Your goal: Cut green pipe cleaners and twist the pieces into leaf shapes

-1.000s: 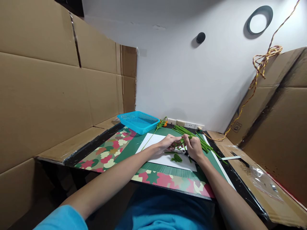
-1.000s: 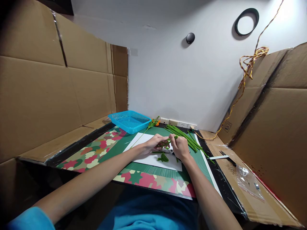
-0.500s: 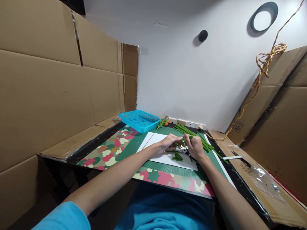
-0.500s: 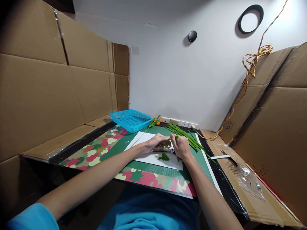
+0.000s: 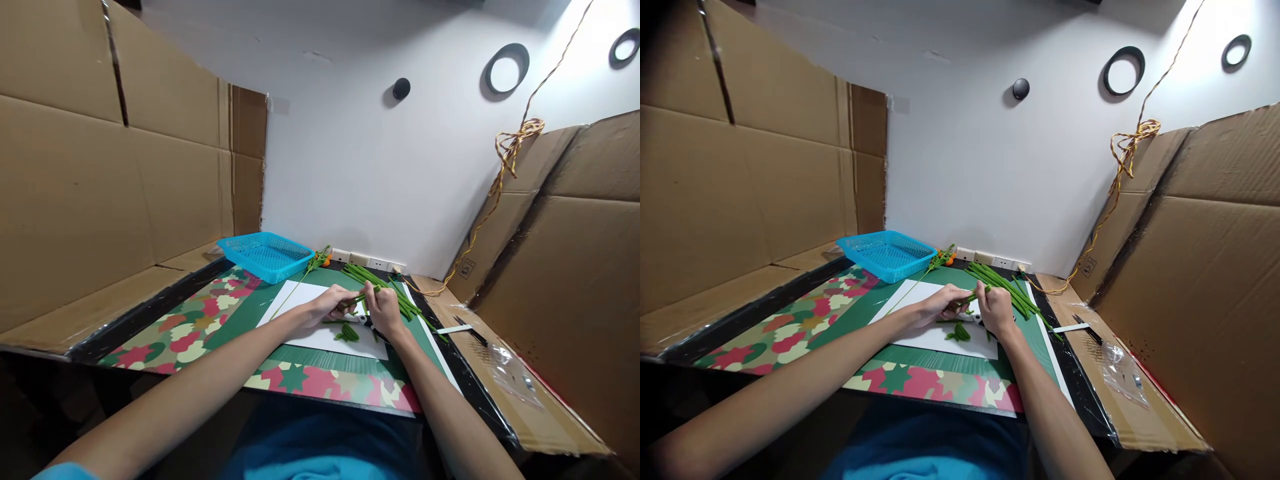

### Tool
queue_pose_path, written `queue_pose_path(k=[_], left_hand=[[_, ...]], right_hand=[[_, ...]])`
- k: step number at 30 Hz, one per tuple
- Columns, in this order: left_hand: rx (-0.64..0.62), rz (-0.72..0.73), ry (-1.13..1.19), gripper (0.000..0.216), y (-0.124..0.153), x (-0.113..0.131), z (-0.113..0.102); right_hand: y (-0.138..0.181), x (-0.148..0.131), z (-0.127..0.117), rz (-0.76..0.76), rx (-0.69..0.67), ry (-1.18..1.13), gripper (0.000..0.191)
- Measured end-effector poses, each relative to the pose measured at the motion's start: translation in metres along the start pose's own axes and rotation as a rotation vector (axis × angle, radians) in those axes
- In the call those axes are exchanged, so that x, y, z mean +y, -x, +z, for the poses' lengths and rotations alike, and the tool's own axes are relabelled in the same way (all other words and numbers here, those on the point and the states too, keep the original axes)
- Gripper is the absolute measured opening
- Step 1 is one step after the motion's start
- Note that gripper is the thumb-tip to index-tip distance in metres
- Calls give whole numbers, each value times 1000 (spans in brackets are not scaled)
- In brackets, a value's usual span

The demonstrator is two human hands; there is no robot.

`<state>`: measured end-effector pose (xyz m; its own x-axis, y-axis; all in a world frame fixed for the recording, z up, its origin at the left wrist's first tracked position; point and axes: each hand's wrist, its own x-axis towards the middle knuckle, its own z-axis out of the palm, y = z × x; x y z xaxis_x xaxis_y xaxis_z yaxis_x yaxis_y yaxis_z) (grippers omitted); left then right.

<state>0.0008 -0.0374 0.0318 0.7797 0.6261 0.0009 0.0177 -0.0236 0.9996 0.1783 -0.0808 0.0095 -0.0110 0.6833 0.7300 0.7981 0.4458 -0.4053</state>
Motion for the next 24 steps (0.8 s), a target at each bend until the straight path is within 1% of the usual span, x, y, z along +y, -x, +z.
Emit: queue_pose_path(k=[4,8,11,13,18,22,24], left_hand=[[-12,-2,-12,57,-2,-1,-1],[-13,-51,10,56,-2,-1,-2],[-36,-52,31,55,-2,-1,-2],[-50,-57,50,54,-2,0,-1],[-36,-92,61,50,-2,1,1],[-10,-51,81,41,-4,-3,1],[-2,-22,77,41,-6,-7,0]], right_hand=[[0,2,2,-4,34,0,77],[-1,4,1,11,45,-63,76],[-1,6,0,38,59,-98,75],[-1,7,-2,52,77,-98,76],[0,9,-5,91,99,-62,76],[-1,12,-7,129,149,2,78],[-1,14,-9,136,161,25,79]])
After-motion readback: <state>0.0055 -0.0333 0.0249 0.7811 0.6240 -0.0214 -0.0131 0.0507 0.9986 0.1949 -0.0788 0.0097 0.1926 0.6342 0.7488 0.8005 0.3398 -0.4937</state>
